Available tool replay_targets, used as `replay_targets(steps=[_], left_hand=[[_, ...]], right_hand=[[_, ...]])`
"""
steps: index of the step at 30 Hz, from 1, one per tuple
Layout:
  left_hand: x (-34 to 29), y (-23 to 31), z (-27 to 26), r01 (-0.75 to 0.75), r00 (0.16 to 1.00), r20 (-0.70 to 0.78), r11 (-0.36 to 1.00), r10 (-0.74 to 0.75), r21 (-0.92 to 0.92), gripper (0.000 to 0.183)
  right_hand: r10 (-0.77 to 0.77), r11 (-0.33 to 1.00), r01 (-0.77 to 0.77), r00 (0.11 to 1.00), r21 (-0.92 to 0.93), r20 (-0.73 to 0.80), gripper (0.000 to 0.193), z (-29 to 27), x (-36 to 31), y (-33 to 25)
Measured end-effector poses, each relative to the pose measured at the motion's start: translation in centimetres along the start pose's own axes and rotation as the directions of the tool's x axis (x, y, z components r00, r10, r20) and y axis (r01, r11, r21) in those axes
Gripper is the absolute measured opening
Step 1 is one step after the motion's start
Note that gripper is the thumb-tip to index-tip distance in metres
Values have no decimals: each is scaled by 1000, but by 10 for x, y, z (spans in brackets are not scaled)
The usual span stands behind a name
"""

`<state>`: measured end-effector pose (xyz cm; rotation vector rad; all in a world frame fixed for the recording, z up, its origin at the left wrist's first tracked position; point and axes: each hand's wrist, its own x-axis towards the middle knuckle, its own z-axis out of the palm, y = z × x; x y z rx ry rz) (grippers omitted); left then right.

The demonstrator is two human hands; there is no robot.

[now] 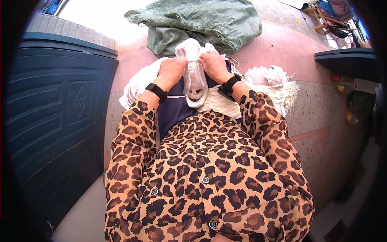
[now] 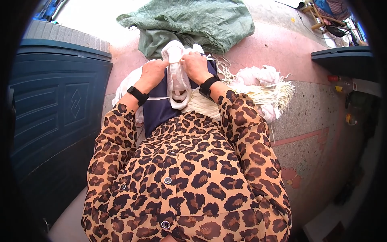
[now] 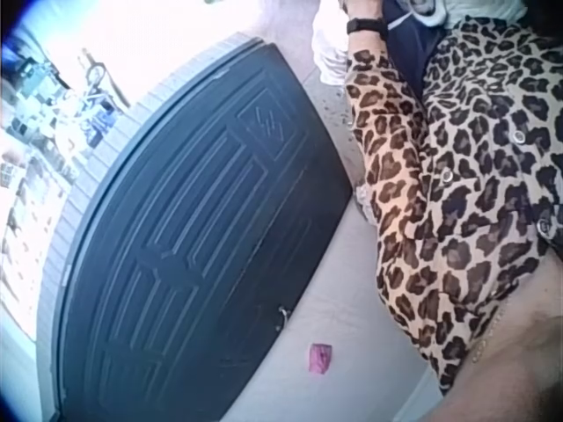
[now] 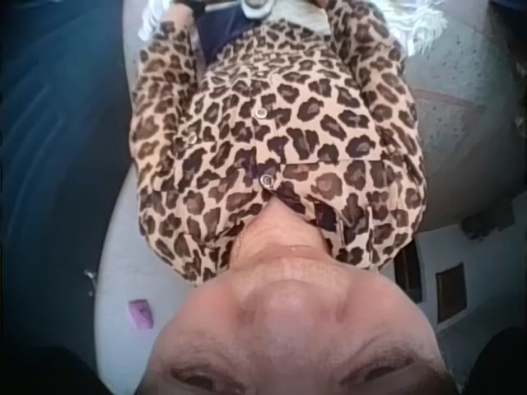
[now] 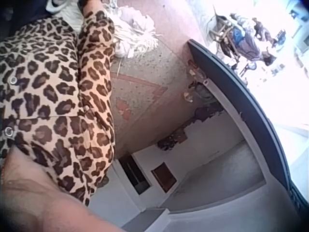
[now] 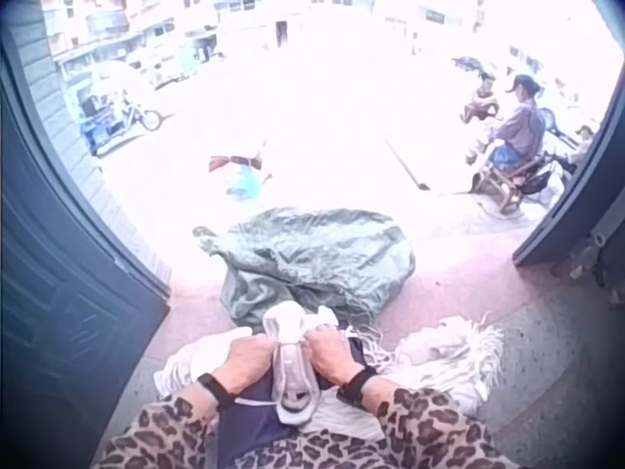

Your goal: The recorder is lacing a white shoe while sitting down, handling the shoelaces and pulling them through eyelets.

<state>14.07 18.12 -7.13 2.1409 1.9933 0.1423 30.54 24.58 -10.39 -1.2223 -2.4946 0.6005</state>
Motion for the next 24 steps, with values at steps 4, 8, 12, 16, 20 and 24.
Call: replay_targets(steps=[4,8,12,16,20,24], left_hand=[[4,-1,12,104,992,-58,992,-108,-68,12],[-3,11,18,267,941,-198,961,-275,-69,21],[-20,29,9,148,962,-240,988,-132,51,26],[-18,34,-3,143,983,-134,985,-129,101,22],[-21,21,6,99,991,-103,991,-90,87,16],[-21,18,8,78,992,-104,995,-72,56,15]], right_hand=[[-34,985,30,999,-171,-23,18,-7,-3,-6],[-78,959,94,995,-269,68,28,-17,-10,-15],[-25,983,63,976,-170,214,28,-12,-12,-9],[-42,992,72,959,-100,280,23,-4,-5,4],[-189,982,181,959,59,209,19,4,-5,18],[-311,938,294,948,185,67,16,4,-7,23]])
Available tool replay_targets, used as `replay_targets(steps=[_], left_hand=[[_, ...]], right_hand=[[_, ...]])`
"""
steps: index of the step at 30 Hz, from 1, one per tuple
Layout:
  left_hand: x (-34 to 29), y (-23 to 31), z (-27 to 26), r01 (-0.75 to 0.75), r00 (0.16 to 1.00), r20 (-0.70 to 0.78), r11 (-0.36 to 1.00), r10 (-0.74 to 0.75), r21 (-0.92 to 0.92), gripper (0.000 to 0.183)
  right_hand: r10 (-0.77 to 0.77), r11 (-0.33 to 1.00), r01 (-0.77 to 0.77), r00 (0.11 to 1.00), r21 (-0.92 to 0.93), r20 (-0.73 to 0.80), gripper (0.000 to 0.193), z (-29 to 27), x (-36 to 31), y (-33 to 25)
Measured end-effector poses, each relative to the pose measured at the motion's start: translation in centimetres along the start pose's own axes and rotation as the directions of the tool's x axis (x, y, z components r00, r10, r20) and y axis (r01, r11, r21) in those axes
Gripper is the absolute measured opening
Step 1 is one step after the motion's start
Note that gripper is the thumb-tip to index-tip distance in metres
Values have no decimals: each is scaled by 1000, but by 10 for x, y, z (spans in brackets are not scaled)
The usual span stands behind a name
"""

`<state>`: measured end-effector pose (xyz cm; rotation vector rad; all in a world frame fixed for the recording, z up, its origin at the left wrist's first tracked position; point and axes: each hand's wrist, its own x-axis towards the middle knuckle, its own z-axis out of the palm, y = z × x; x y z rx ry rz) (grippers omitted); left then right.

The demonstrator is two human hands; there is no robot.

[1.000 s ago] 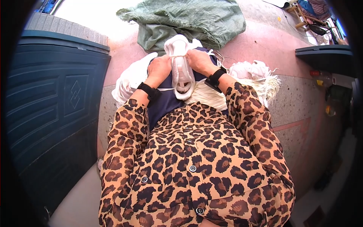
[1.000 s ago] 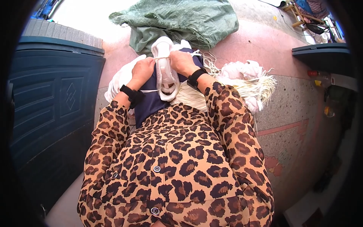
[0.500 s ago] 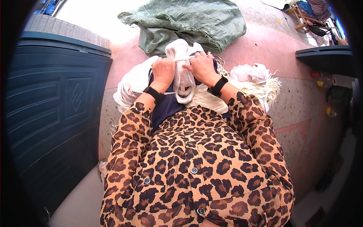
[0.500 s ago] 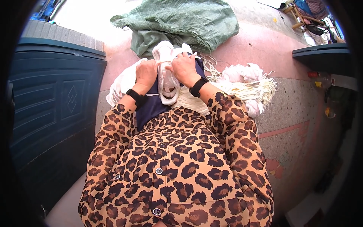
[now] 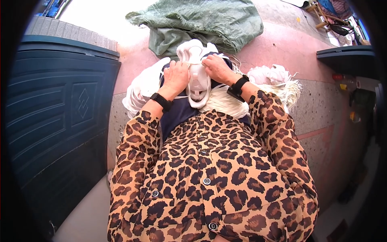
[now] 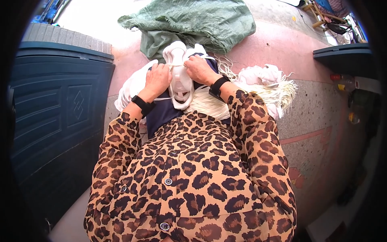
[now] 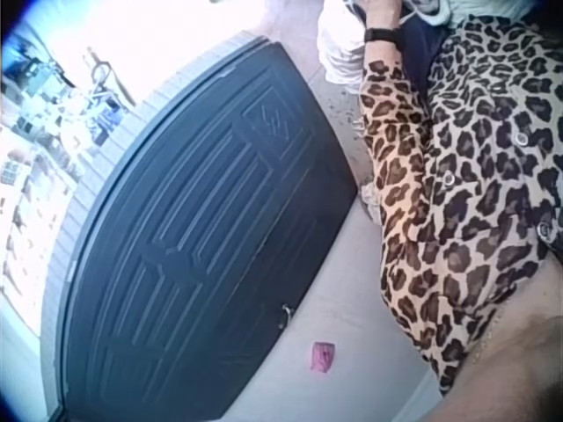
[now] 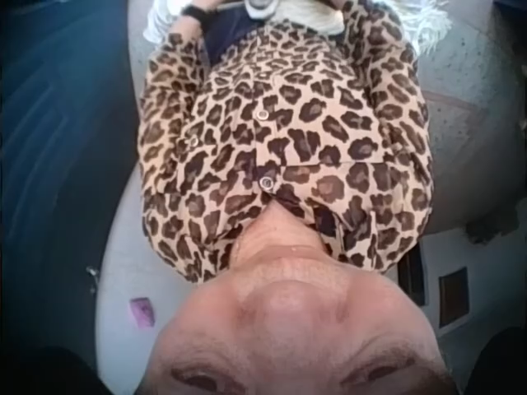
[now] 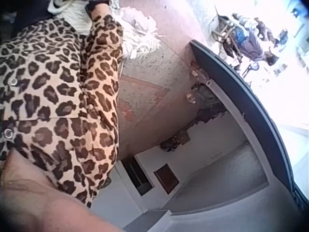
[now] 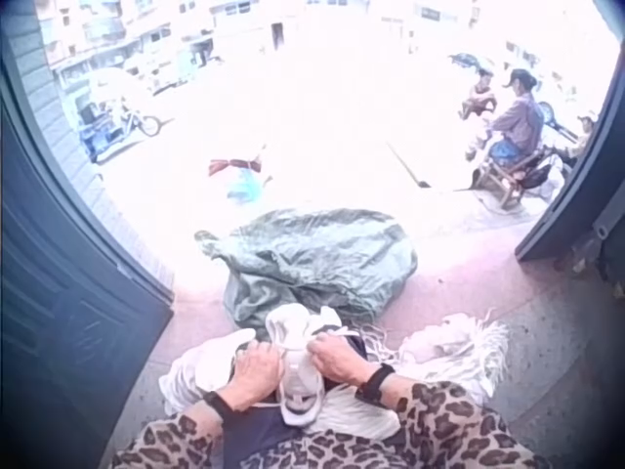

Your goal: The recorder is lacing a white shoe while sitting down, handling the shoelaces and pulling them through eyelets.

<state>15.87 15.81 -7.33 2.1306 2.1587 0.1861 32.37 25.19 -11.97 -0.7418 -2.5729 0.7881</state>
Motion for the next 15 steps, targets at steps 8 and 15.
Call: replay_targets(steps=[8,15], left_hand=[[11,-14,-1,-6,977,211,992,33,-129,23],[14,-26,10,-43,992,103,949,78,-312,21]], right_hand=[[53,997,-48,996,-61,70,16,1,1,-2],[61,996,-57,996,-68,61,17,3,-1,-2]])
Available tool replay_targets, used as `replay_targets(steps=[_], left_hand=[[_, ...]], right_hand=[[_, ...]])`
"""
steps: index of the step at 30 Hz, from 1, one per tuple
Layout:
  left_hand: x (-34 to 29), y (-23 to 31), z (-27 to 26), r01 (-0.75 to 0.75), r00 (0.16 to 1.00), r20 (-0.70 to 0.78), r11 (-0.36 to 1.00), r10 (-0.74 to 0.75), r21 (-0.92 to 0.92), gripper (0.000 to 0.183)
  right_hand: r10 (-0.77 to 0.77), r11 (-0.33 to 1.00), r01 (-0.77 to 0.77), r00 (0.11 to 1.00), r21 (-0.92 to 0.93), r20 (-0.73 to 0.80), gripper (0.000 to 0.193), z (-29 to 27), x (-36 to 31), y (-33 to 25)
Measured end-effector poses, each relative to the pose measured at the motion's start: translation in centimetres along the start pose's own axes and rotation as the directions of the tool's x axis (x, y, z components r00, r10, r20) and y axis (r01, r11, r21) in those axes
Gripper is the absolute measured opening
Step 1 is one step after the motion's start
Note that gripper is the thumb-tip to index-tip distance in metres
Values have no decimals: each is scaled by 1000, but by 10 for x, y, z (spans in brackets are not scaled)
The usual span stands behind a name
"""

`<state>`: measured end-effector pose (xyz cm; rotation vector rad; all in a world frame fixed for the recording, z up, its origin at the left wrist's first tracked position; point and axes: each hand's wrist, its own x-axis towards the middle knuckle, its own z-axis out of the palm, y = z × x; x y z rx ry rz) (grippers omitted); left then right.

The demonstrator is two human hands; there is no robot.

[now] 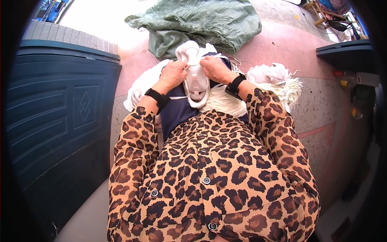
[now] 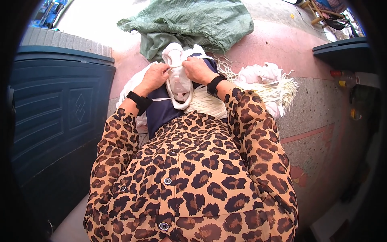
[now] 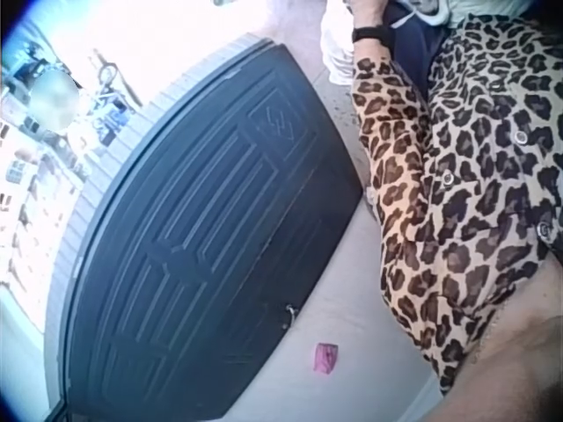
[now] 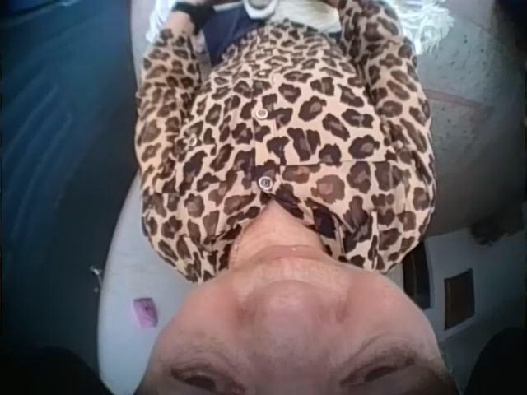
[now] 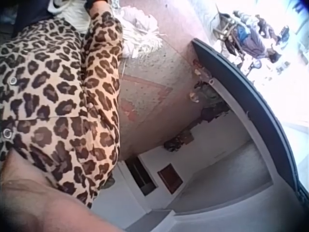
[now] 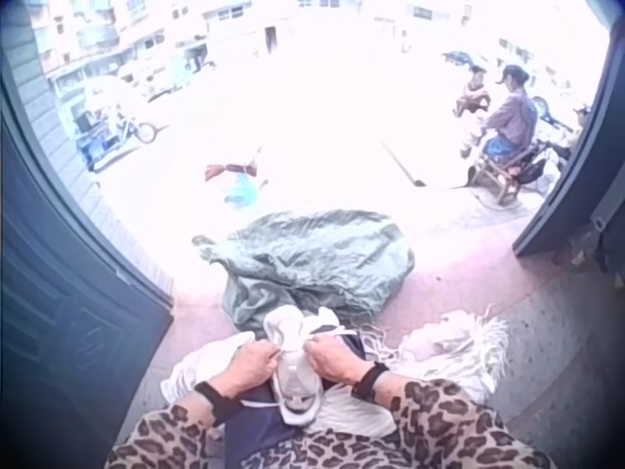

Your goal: The recorder is lacing a white shoe while sitting down, handling the shoelaces and pulling them through eyelets.

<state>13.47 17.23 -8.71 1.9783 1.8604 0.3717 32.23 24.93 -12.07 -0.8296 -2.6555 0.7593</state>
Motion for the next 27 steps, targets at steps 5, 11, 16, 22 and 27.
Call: replay_targets(steps=[5,11,16,22,27], left_hand=[[2,38,-8,106,985,-160,960,-65,261,17],[17,46,26,136,962,-263,963,-73,231,19],[10,37,23,81,981,-190,952,-24,295,24],[13,39,27,-133,937,-251,915,241,381,10],[17,41,21,-222,923,-161,826,350,519,8]], right_hand=[[28,999,-28,1000,35,-8,17,0,-2,6],[39,998,-40,999,-40,-16,16,-2,1,-5],[37,994,-39,999,-98,-17,16,-2,1,-5],[33,988,-32,999,149,-4,16,-3,3,6],[114,984,-121,992,134,60,16,-2,2,-1]])
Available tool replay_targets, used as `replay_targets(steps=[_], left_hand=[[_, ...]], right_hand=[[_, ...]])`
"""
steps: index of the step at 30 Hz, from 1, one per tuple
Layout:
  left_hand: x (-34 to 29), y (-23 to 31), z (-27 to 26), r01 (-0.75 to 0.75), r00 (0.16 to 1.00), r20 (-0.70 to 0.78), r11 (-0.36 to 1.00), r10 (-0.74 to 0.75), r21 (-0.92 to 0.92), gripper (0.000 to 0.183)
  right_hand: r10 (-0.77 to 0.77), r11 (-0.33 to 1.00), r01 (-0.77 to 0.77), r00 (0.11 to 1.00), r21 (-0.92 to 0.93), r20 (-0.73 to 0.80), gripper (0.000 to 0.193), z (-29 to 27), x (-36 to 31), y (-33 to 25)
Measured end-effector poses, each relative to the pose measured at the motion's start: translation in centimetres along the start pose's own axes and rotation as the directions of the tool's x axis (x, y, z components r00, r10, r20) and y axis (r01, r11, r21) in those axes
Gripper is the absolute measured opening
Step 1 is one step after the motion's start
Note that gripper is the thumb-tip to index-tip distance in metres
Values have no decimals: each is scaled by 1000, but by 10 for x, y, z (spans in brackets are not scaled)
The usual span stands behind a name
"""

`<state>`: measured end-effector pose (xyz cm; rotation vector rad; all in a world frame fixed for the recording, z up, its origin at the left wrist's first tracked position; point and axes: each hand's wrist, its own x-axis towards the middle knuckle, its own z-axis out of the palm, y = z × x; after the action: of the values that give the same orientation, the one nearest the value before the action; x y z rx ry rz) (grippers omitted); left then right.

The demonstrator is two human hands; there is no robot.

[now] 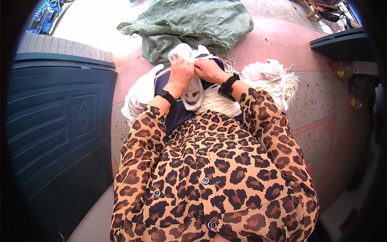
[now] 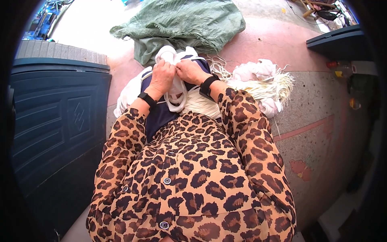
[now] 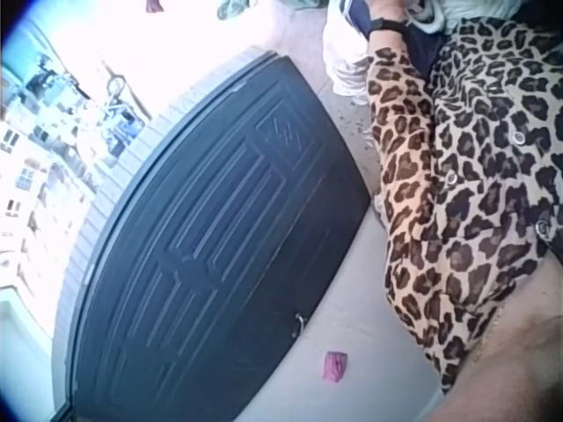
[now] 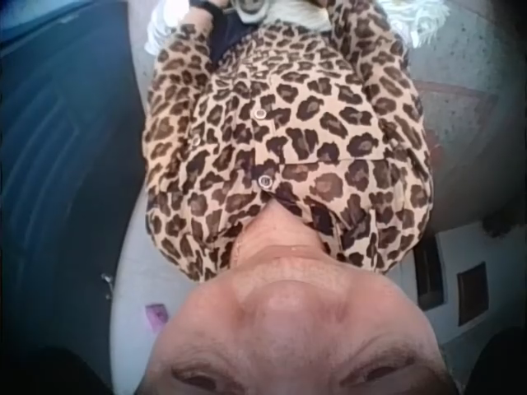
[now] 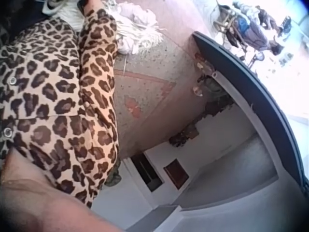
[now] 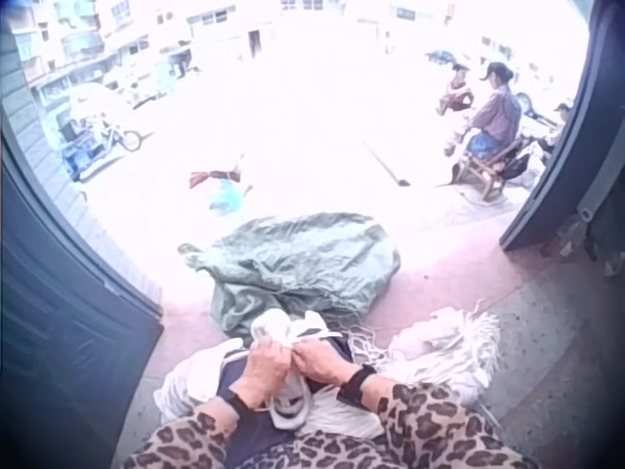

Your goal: The recorder is lacing a white shoe while sitting down, handling the shoelaces and pulling them through eyelets.

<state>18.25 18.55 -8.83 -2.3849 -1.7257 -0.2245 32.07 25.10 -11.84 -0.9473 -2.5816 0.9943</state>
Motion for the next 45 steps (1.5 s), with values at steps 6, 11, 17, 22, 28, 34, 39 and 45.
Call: replay_targets(steps=[6,11,17,22,28,34,39,45], left_hand=[[-33,8,-67,166,986,57,937,-156,-307,9],[-42,-26,-72,712,702,648,268,-297,-649,23],[-33,-19,-24,645,762,399,541,-510,-540,36],[-34,-23,-5,592,801,360,542,-479,-597,33],[-29,-22,-11,653,735,474,320,-485,-686,30],[-31,-14,-10,567,810,332,503,-483,-652,30],[-46,3,-35,273,961,159,695,-226,-666,27],[-22,8,-34,141,985,13,774,-169,-618,10]], right_hand=[[-338,927,372,889,58,-308,15,-14,-28,-40],[-221,975,220,975,34,39,17,-1,-45,-58],[279,835,-297,954,464,107,20,1,0,-47],[195,981,-194,978,19,-73,25,11,8,-53],[135,979,-139,990,-146,-38,13,16,15,-58],[51,975,-57,998,-213,-32,12,7,13,-57],[-167,981,129,945,148,283,18,-44,-32,-48],[216,484,-323,945,813,247,22,-40,-47,-30]])
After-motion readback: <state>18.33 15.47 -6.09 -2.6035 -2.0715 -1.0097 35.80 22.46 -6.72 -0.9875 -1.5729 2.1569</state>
